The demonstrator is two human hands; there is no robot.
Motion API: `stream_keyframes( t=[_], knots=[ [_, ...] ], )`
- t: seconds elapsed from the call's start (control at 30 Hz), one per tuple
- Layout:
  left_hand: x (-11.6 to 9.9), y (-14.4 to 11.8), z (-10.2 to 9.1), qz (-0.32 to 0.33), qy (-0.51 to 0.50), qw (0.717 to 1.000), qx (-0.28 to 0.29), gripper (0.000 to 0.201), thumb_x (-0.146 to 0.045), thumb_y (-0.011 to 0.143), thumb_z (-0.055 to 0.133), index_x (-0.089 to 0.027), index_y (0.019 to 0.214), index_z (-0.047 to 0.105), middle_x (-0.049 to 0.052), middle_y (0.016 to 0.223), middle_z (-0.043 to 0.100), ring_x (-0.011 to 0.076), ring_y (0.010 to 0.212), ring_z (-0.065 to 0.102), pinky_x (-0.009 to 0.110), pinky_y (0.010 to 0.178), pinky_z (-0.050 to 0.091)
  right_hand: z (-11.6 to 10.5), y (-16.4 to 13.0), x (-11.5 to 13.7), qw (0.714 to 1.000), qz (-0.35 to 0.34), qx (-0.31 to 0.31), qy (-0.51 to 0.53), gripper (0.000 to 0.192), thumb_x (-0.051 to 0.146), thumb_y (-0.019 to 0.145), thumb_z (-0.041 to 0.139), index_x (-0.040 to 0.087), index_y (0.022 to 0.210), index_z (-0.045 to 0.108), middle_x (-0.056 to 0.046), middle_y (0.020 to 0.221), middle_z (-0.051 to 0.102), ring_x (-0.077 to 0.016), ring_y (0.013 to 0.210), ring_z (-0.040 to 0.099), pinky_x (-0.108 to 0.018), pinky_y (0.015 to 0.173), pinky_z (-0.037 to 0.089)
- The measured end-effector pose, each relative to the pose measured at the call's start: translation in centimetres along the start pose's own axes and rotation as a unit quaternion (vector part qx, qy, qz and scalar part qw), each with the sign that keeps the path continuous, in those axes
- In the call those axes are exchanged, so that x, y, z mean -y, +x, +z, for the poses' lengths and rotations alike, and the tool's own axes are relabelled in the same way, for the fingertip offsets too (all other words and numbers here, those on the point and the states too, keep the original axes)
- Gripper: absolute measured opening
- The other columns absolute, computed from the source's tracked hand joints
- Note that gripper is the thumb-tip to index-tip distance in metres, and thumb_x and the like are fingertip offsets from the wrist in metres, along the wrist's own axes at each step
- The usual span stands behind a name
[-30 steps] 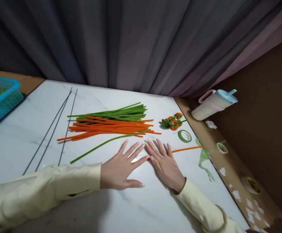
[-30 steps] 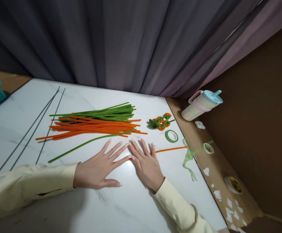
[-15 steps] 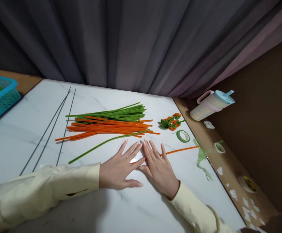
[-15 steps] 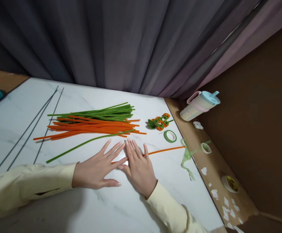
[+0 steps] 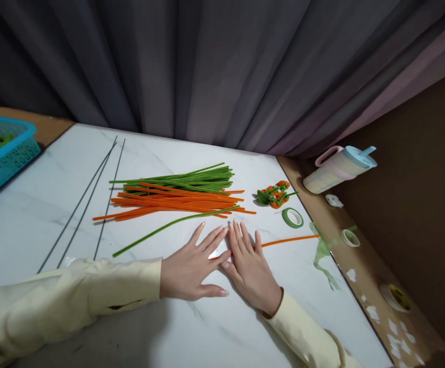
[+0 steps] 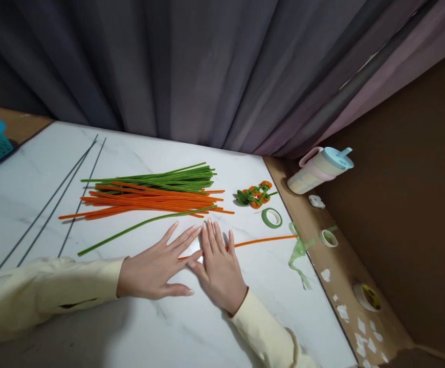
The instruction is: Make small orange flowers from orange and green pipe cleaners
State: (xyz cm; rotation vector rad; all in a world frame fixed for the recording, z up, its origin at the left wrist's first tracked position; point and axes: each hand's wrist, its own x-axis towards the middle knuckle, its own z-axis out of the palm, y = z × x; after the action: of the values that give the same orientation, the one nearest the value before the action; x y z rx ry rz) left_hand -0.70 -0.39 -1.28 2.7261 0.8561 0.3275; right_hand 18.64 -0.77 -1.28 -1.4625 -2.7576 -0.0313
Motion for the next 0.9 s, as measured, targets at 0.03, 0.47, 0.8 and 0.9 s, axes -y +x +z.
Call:
stream_keyframes(
  t=[0.03,0.47,0.8,0.9],
  knots=[
    [0.0,0.0,0.0,0.000,0.001,1.000,0.000,0.074,-0.065,0.088,0.027,-0.010,0.136,0.037,0.026,0.146,0.018,0.0358,0.138,0.006,0.060,0.106,0.005,0.0,0.0,0.0,1.000,0.004,0.003,0.002,0.069,0.053,0.095,0.018,0.011,0.146,0.002,-0.011,0.151,0.012,-0.0272,0.140,0.007,-0.052,0.109,0.015],
    [0.1,-0.2,0.3,0.002,0.013,1.000,0.003,0.073,-0.065,0.087,0.027,-0.014,0.140,0.032,0.024,0.148,0.015,0.0373,0.138,0.008,0.060,0.106,0.006,0.7,-1.0,-3.6,0.998,0.047,0.001,-0.039,0.049,0.032,0.098,0.017,0.024,0.146,0.009,0.000,0.151,0.016,-0.0250,0.140,0.006,-0.054,0.108,0.018],
    [0.1,-0.3,0.3,0.009,0.027,0.999,-0.018,0.071,-0.063,0.088,0.028,-0.013,0.138,0.033,0.023,0.147,0.018,0.0357,0.138,0.008,0.059,0.107,0.005,0.1,-0.8,-1.6,0.997,0.040,-0.026,-0.053,0.053,0.034,0.097,0.015,0.016,0.146,0.011,-0.004,0.151,0.016,-0.0273,0.140,0.005,-0.056,0.107,0.016],
    [0.1,-0.2,0.3,0.007,0.025,0.999,-0.018,0.071,-0.064,0.088,0.028,-0.012,0.136,0.036,0.023,0.147,0.021,0.0355,0.138,0.009,0.060,0.107,0.005,0.1,-0.7,-0.4,0.999,0.026,-0.027,-0.039,0.060,0.043,0.096,0.015,0.011,0.146,0.007,-0.008,0.151,0.015,-0.0271,0.140,0.006,-0.055,0.108,0.015]
  ],
)
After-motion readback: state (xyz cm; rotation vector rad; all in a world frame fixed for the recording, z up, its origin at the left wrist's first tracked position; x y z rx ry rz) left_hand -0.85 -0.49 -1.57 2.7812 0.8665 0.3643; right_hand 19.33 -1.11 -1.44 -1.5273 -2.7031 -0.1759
